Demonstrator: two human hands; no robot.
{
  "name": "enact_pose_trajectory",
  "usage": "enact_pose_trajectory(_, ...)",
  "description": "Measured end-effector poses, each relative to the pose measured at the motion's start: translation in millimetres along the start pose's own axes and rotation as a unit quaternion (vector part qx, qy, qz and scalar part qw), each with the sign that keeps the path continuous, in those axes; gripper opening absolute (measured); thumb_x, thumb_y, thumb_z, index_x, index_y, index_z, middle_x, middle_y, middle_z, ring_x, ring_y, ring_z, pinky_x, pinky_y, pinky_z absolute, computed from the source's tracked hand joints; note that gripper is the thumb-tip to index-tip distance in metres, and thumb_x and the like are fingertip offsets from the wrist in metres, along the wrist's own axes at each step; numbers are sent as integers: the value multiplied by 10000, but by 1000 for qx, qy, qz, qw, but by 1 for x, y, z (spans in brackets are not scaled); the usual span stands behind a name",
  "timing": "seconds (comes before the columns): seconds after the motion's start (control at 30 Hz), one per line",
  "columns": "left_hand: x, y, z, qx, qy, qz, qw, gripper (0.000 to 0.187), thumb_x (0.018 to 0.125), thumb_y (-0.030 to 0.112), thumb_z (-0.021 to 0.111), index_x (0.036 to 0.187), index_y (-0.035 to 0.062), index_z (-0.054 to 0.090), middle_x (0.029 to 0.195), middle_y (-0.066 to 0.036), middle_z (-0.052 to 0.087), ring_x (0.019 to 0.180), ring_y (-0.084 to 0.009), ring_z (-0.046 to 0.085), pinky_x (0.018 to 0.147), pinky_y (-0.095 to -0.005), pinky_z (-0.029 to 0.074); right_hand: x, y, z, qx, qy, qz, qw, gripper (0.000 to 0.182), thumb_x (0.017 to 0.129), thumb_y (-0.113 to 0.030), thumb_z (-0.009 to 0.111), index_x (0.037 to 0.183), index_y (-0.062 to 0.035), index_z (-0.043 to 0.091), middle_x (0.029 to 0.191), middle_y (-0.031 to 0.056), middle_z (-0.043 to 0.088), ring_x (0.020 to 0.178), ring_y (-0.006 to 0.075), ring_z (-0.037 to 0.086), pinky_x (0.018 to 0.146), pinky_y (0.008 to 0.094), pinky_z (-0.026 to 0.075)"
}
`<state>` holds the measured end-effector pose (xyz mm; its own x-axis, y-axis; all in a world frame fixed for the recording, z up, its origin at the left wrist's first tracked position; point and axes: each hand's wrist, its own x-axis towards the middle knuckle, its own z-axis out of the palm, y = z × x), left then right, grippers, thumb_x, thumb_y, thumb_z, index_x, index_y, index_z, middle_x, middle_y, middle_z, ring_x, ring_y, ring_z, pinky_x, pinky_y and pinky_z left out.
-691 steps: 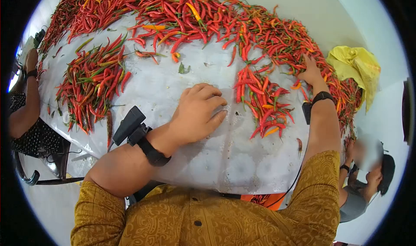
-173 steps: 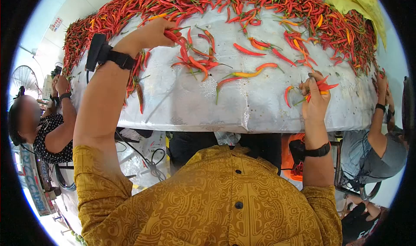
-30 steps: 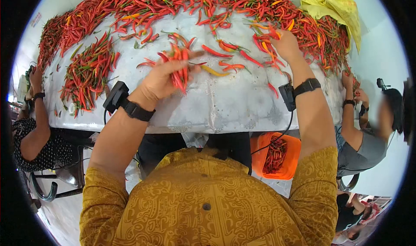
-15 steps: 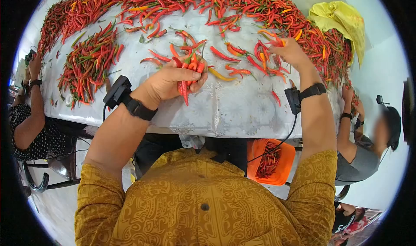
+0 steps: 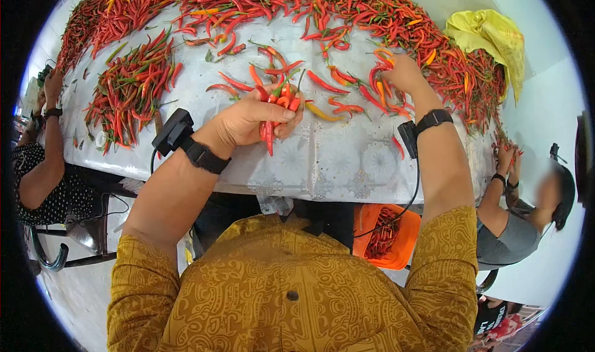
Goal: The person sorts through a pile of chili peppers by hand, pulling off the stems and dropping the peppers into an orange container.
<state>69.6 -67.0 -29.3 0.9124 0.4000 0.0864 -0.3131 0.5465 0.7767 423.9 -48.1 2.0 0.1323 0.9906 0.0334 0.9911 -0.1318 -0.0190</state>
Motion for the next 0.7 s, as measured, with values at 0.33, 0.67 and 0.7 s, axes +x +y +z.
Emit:
enact_pose_trajectory(0.33, 0, -3, -1, 3, -2, -8, 1000, 286, 744, 172, 690, 910, 29, 507, 684, -64, 514, 555, -133, 468, 502, -259, 369, -28, 8, -54, 309, -58, 103, 944, 113, 687, -115, 578, 743, -17, 591, 611, 37, 534, 514, 88, 457, 453, 275, 368)
enact_pose_trajectory(0.67, -1, -1, 2, 8, 12, -6, 1000, 292, 745, 175, 696, 914, 30, 507, 692, -65, 515, 560, -132, 471, 513, -263, 375, -3, 17, -12, 160, -71, 69, 982, 329, 658, -188, 700, 861, 61, 629, 765, 194, 639, 709, 276, 632, 652, 369, 483)
enact_pose_trajectory(0.7, 0, -1, 2, 8, 11, -7, 1000, 292, 745, 175, 696, 914, 30, 507, 692, -65, 515, 560, -132, 471, 513, -263, 375, -9, 7, -14, 107, -79, 81, 988, 356, 654, -205, 713, 867, 67, 629, 784, 215, 641, 731, 290, 639, 664, 371, 487)
